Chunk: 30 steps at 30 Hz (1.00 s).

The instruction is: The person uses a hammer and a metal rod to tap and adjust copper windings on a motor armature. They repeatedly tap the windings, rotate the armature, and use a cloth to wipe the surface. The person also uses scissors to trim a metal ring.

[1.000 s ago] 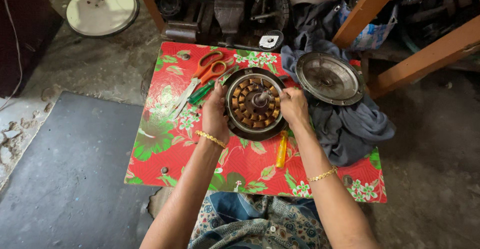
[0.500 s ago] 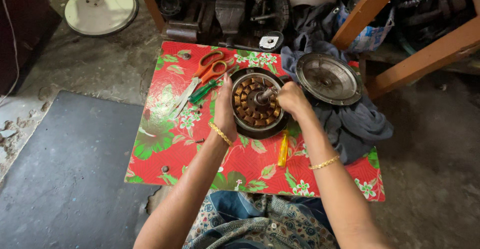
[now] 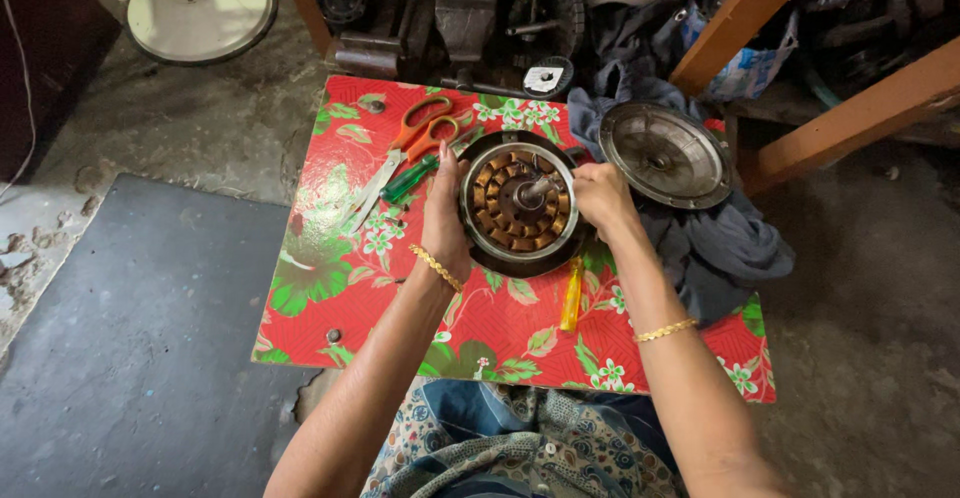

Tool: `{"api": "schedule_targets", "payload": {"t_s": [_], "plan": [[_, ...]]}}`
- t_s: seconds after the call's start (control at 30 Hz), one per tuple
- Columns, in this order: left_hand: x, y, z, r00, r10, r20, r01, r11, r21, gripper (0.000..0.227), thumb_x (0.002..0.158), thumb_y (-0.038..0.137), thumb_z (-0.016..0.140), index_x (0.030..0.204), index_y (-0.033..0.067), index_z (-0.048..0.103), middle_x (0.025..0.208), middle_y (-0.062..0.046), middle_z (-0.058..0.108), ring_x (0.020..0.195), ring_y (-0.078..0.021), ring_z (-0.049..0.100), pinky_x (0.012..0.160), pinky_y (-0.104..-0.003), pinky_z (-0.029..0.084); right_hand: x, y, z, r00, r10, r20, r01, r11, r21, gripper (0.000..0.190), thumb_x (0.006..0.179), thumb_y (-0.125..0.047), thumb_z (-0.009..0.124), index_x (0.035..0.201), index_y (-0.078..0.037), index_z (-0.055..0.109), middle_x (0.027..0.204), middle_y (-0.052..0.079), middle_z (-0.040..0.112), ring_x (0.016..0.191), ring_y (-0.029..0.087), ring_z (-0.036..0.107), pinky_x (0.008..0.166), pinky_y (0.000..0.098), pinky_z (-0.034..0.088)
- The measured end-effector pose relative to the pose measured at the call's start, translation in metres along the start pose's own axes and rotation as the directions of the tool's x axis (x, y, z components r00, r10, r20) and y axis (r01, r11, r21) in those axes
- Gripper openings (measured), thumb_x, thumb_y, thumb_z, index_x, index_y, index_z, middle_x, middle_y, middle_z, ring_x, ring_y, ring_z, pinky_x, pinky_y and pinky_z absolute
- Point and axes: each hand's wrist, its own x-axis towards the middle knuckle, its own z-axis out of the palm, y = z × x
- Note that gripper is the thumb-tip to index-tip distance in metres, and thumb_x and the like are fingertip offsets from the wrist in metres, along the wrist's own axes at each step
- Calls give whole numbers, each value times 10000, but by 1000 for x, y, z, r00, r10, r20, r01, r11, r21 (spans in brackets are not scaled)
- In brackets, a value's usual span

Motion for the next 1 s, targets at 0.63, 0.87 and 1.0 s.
{"api": "schedule_targets", "payload": {"t_s": [0.63,0.87,1.0], "plan": [[8,-10,-1,989,14,-146,-30,994,-109,887,937,644,479,1520,-18,383,1486,-232,531,1355,-331,518,1134,-463,422,34,-7,16,925,-379,-6,329,811,-484,211,829,-191,605,835,-32,745,835,252,708,791,409,704,745,488,534],[5,9,-10,988,-34,-154,31,999,-22,972,967,719,420,1546,-57,343,1527,-176,477,1370,-246,514,1123,-385,405,34,-31,23,928,-373,-23,295,768,-569,396,1005,-360,575,873,-15,716,884,273,691,829,461,665,727,538,495],[6,-2,-11,998,35,50,-33,999,-30,901,973,644,424,1557,-38,346,1557,-201,464,1400,-298,477,1162,-447,393,25,-49,23,943,-326,62,289,717,-634,473,1073,-398,546,890,8,705,867,263,701,826,418,702,791,494,523]]}}
